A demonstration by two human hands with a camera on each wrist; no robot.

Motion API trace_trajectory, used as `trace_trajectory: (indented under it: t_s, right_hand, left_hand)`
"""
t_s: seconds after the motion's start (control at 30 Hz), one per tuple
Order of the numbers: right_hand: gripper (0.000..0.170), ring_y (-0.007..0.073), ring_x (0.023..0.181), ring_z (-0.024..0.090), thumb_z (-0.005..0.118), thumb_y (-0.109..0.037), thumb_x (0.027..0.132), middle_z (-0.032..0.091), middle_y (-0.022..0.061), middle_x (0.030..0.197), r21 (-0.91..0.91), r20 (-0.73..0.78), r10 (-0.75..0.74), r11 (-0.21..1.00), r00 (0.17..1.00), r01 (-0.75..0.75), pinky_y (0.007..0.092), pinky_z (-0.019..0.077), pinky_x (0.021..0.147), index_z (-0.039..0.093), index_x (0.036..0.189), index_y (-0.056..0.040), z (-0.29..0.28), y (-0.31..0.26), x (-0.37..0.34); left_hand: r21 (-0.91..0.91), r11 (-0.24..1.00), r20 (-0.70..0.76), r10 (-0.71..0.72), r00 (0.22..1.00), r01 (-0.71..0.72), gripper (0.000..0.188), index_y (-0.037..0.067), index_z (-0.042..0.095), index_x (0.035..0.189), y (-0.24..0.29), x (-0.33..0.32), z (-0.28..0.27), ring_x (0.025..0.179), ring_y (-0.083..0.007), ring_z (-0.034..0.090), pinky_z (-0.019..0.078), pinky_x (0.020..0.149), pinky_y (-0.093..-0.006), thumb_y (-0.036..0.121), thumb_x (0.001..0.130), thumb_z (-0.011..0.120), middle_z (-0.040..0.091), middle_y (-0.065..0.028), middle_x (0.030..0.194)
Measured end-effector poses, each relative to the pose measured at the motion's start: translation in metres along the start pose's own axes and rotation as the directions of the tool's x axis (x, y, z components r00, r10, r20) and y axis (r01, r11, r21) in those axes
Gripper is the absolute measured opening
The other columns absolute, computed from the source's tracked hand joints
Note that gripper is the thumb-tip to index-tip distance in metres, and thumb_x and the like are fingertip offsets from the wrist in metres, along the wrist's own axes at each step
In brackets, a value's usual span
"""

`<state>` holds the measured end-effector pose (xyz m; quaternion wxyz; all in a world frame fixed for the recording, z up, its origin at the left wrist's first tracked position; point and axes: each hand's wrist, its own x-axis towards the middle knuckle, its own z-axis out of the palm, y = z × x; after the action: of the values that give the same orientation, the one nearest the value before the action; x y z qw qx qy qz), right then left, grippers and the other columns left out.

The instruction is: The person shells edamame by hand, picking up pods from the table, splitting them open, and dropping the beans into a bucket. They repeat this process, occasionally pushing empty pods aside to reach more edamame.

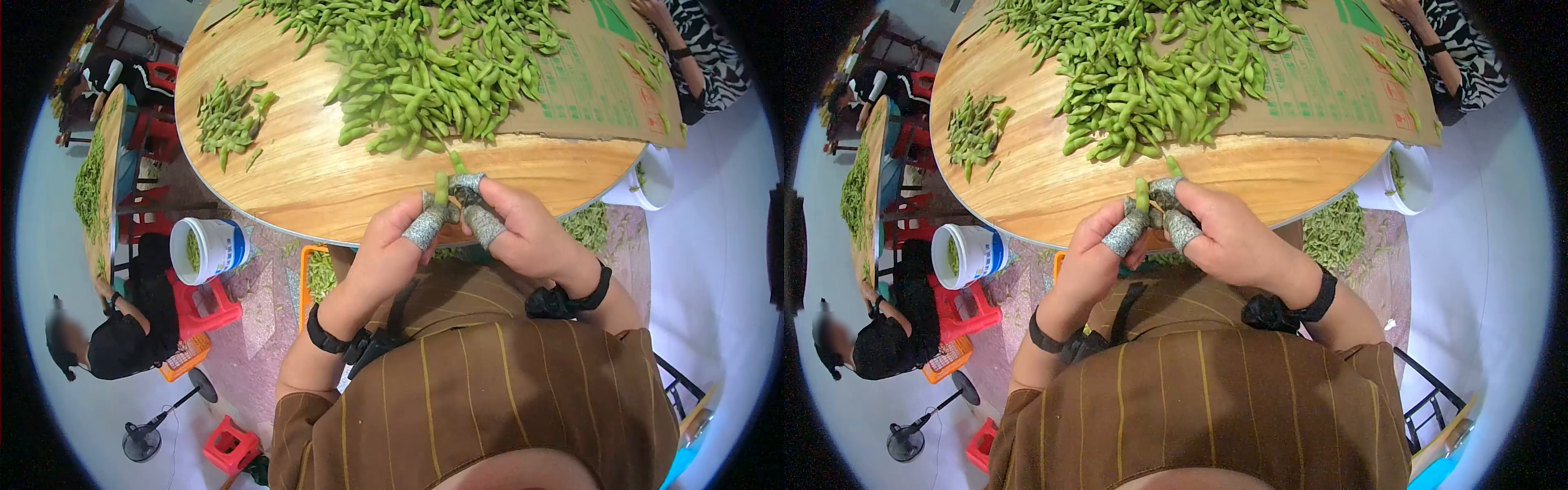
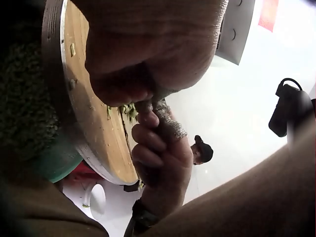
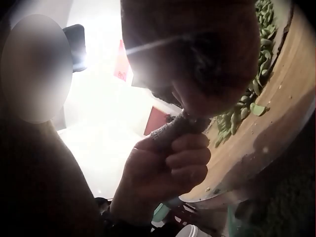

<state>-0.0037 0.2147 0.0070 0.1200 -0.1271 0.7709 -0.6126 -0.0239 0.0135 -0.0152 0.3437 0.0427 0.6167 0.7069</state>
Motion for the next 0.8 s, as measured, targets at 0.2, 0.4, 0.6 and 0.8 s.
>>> trace_trajectory:
  t_s: [0.2,0.4,0.6,0.8]
  right_hand:
    - [0.03,0.01,0.066,0.053,0.044,-0.004,0.083,0.057,0.0019,0.082,0.251,0.137,0.253,0.926,0.958,-0.281,0.0251,0.0438,0.055,0.052,0.112,-0.0029,-0.007,-0.002,-0.005]
    - [0.034,0.0019,0.053,0.038,0.042,-0.008,0.091,0.052,-0.0037,0.078,0.52,0.334,0.445,0.648,0.831,-0.556,0.0159,0.0319,0.045,0.051,0.123,-0.0133,-0.008,0.004,-0.009]
    - [0.035,-0.0007,0.053,0.034,0.046,-0.012,0.097,0.049,-0.0015,0.078,0.639,0.383,0.387,0.545,0.839,-0.543,0.0133,0.025,0.042,0.046,0.132,-0.0131,-0.01,0.0,-0.01]
    - [0.033,0.002,0.055,0.038,0.04,-0.007,0.091,0.052,-0.0028,0.079,0.529,0.242,0.405,0.707,0.882,-0.47,0.0173,0.0325,0.044,0.05,0.122,-0.0127,0.002,-0.003,-0.006]
  left_hand:
    - [0.242,0.959,-0.018,0.154,0.988,-0.145,0.016,0.002,0.06,0.103,0.002,0.001,0.012,0.063,-0.0124,0.048,0.0432,0.055,-0.0323,0.006,0.09,0.051,0.05,0.0004,0.069]
    - [0.33,0.944,0.083,-0.046,0.996,0.016,0.019,0.0,0.057,0.106,0.002,-0.009,0.006,0.066,-0.016,0.059,0.0477,0.059,-0.0325,0.006,0.088,0.06,0.059,-0.006,0.074]
    - [0.235,0.971,0.014,0.04,0.999,-0.042,0.018,0.001,0.062,0.098,0.004,-0.006,0.005,0.062,-0.0169,0.06,0.0464,0.054,-0.0287,0.016,0.088,0.062,0.061,-0.0045,0.075]
    - [0.956,-0.055,0.261,0.606,0.752,-0.287,0.007,0.005,0.053,0.077,-0.002,-0.001,0.008,0.062,-0.0331,0.058,0.0455,0.049,-0.0353,0.005,0.078,0.06,0.055,-0.0126,0.068]
